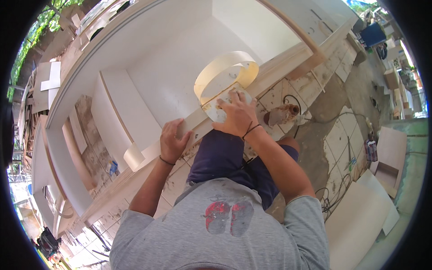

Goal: The person applies glue to a wooden strip and a cabinet edge using a spreader, then presses the strip onto the cabinet edge.

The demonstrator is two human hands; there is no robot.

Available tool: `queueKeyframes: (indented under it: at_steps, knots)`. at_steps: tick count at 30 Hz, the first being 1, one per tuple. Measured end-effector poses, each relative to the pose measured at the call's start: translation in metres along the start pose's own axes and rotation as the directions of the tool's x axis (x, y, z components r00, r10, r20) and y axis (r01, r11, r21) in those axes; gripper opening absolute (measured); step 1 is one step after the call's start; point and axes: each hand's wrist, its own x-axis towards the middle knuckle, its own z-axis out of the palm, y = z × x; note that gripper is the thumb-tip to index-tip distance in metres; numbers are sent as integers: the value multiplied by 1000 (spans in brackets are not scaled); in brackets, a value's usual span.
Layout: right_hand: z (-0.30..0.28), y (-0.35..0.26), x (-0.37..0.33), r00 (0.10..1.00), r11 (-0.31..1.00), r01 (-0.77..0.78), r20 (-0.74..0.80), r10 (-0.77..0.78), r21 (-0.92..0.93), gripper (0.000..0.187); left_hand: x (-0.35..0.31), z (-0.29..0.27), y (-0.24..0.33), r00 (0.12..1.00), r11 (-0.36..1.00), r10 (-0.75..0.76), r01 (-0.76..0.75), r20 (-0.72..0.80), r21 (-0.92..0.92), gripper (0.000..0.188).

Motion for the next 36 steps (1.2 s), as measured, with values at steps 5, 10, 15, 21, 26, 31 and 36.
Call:
queueKeyframes:
  at_steps: [5, 10, 15, 21, 26, 31, 36]
  knots:
    - [-19, -4, 3, 992, 1000, 1, 125, -1, 0, 72, -2, -1, -3, 1000, 1000, -19, 19, 14, -2, 42]
    - [-4, -6, 4, 1000, 1000, 7, 25, -8, 19, 71, -1, -3, 1, 1000, 1000, -16, 16, 3, 11, 43]
    - [-11, -8, 1, 999, 1000, -4, 54, 4, -10, 71, -4, 1, 0, 999, 999, -45, 45, 7, -1, 42]
    - [-20, -4, -7, 995, 1000, -1, 104, 2, -13, 71, -4, -1, 0, 999, 999, -43, 43, 19, -10, 42]
    - [-28, -4, -12, 987, 999, -22, 160, 29, -49, 70, -2, 0, 0, 999, 999, -34, 34, 15, -15, 41]
    - [-30, -4, -18, 985, 997, -12, 169, 24, -74, 68, -1, -1, -1, 999, 999, -33, 34, 14, -22, 41]
    - [-39, -4, -27, 980, 998, -15, 196, 28, -67, 68, -2, 0, -1, 999, 999, -36, 36, 8, -7, 40]
